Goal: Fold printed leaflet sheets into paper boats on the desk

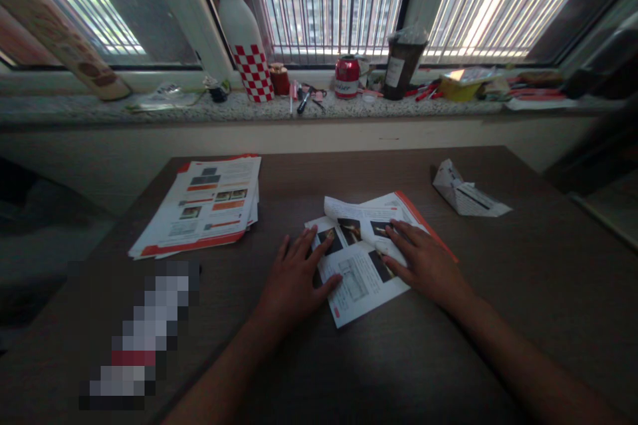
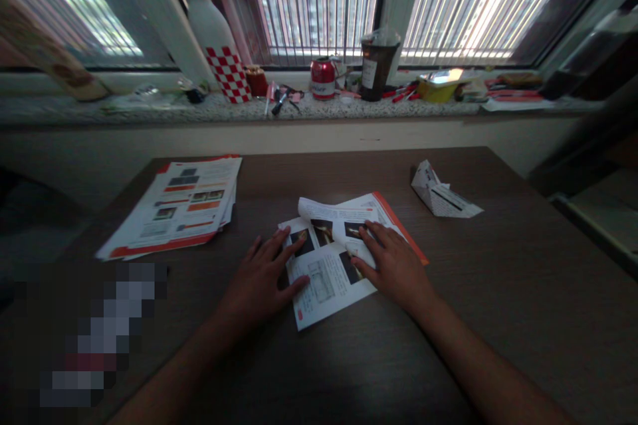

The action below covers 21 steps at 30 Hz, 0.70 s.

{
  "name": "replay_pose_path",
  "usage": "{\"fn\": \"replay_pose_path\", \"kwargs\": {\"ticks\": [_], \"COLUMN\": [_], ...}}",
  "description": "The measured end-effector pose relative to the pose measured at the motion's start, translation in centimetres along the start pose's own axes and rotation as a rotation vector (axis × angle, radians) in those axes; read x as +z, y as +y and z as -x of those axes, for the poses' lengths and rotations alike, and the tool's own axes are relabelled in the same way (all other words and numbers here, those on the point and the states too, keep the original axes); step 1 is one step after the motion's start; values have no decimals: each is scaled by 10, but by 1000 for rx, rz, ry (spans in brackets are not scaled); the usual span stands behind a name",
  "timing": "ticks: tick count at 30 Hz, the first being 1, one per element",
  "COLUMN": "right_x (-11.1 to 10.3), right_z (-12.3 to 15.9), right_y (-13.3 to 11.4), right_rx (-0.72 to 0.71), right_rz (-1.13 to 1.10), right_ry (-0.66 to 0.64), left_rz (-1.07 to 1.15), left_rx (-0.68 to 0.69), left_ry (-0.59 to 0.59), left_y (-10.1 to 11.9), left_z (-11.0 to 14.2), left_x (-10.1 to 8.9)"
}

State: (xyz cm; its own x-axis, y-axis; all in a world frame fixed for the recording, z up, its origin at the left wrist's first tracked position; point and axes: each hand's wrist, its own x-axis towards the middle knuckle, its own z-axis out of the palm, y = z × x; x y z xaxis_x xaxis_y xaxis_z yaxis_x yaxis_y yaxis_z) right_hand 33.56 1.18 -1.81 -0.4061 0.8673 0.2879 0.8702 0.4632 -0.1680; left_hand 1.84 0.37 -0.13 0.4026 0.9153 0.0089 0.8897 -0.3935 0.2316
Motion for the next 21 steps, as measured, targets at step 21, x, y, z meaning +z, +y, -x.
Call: {"fn": "replay_pose_path", "kwargs": {"ticks": [21], "right_x": [0], "right_z": [0], "right_y": [11], "right_rx": [80], "right_rz": [75], "right_ry": [10], "left_rz": [42], "left_rx": [5], "left_ry": [10], "left_y": [-3], "left_z": [2], "left_x": [-3]}}
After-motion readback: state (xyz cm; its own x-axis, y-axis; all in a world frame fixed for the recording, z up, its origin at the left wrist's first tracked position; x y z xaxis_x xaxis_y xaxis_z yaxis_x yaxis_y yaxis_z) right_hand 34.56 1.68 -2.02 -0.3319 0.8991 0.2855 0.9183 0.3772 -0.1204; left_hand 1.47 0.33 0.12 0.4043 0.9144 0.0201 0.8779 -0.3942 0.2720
